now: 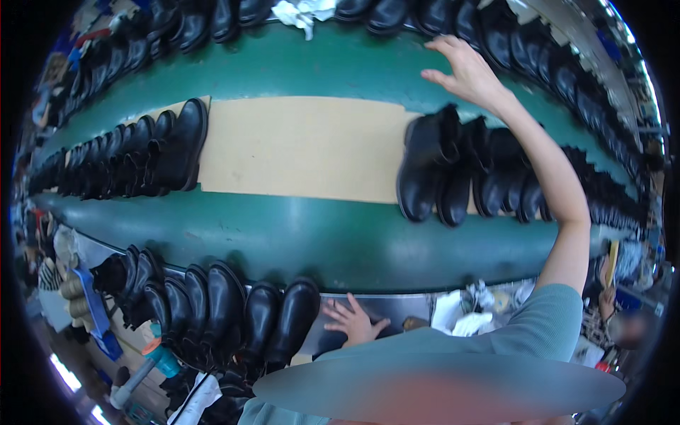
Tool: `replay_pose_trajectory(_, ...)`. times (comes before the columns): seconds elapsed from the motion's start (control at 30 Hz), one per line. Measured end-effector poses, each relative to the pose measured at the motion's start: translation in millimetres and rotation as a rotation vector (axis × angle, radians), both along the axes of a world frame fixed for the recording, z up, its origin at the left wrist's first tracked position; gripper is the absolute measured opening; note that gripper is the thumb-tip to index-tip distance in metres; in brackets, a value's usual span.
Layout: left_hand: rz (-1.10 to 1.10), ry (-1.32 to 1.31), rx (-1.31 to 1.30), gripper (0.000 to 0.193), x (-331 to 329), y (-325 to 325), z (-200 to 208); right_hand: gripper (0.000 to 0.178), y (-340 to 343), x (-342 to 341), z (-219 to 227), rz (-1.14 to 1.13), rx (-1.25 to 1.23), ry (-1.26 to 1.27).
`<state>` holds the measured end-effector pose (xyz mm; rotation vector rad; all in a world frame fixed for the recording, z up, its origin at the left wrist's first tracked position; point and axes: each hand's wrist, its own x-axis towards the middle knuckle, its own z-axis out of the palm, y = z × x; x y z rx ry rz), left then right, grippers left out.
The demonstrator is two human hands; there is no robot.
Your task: Inspect, clean, and mark black boots on a factory production line.
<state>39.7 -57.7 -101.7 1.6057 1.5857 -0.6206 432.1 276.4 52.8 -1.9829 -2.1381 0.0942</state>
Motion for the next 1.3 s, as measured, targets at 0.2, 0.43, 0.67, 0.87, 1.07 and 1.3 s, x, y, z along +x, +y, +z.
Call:
replay_pose_trajectory(0.2,-0.068,-0.049,0.018,0.133,-5,-1,-8,0.062,-140,-26,-45,-0.596,-0.089,0.109)
replay_pose_trajectory(0.43,-0.119,-0.068,0.022,0.134,-7,0,-2,0.048,-100,-30,-93,-0.770,-0.345,0.339)
replay_pose_trajectory(0.67,0.115,-0.617,0.237,0.093,-37,41,10,0.037,-127,-21,-83,-0.770,-0.281,0.360)
replay_pose_trajectory(0.87,0.081,-0.783,0.349,0.074,-35,36,61,0.063,-105,2,-118,-0.663,-0.574,0.159)
replay_pose_trajectory(1.07,0.271,-0.837,0.390,0.066,-63,14,75,0.029,-135,-62,-86,-0.192,-0.468,0.101)
replay_pose_trajectory(1.3,0.559,-1.106,0.341,0.064,-77,65,122,0.016,-278,-224,-32,0.727,-0.235,-0.248)
